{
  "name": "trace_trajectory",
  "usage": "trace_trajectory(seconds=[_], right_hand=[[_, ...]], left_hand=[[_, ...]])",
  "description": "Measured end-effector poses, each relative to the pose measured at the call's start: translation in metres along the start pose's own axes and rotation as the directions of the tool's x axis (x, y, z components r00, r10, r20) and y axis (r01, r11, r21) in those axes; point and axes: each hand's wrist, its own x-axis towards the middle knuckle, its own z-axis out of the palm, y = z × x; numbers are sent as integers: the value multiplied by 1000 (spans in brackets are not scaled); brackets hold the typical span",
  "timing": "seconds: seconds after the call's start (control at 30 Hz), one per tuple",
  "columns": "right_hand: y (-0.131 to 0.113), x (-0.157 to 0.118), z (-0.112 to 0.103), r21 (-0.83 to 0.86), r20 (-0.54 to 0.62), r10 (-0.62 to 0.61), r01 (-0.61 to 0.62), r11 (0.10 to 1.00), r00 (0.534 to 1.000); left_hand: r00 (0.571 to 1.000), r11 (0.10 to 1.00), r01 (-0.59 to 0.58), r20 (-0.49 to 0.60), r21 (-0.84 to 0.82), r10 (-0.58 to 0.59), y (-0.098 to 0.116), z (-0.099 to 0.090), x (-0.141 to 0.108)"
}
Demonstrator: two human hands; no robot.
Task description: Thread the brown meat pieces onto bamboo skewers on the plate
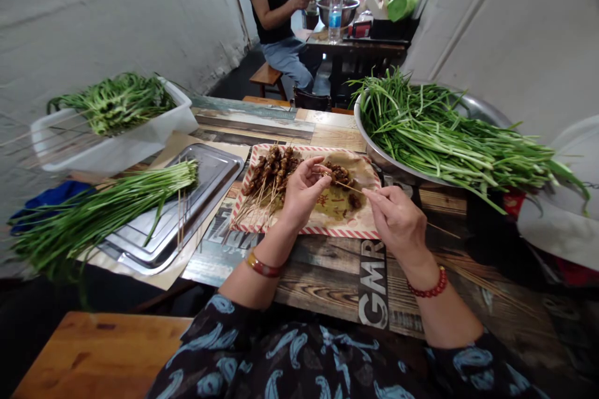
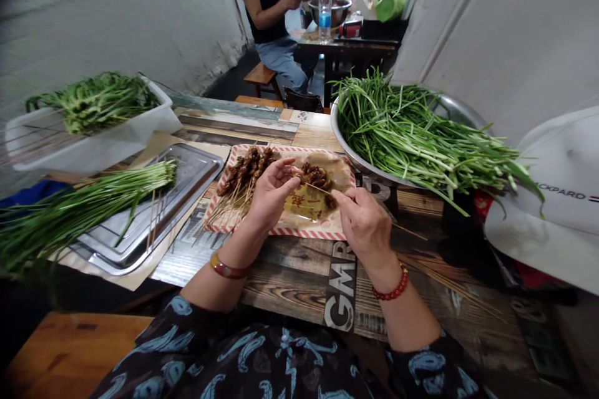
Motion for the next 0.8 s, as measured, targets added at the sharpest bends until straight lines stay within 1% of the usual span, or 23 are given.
trace_trajectory(seconds=[0.23, 0.4, 0.47, 0.67, 0.8], right_hand=[[-3, -2, 5, 56, -3, 44, -43, 997, 999], [-6, -3, 5, 60, 16, 60, -61, 996, 998], [-7, -3, 5, 69, 16, 67, -68, 995, 998], [-9, -4, 10, 168, 12, 93, -94, 981, 996], [-5, -5, 13, 213, 0, 108, -105, 971, 994]], left_hand=[[999, 1000, 17, -36, -11, -17, 0, 4, -2], [1000, 999, 30, 0, 19, -30, 0, 6, -4], [1000, 999, 28, -5, 19, -27, -1, 8, -6], [999, 999, 36, -17, 7, -35, -2, 13, -9], [997, 997, 65, -24, -52, -67, 0, 10, -8]])
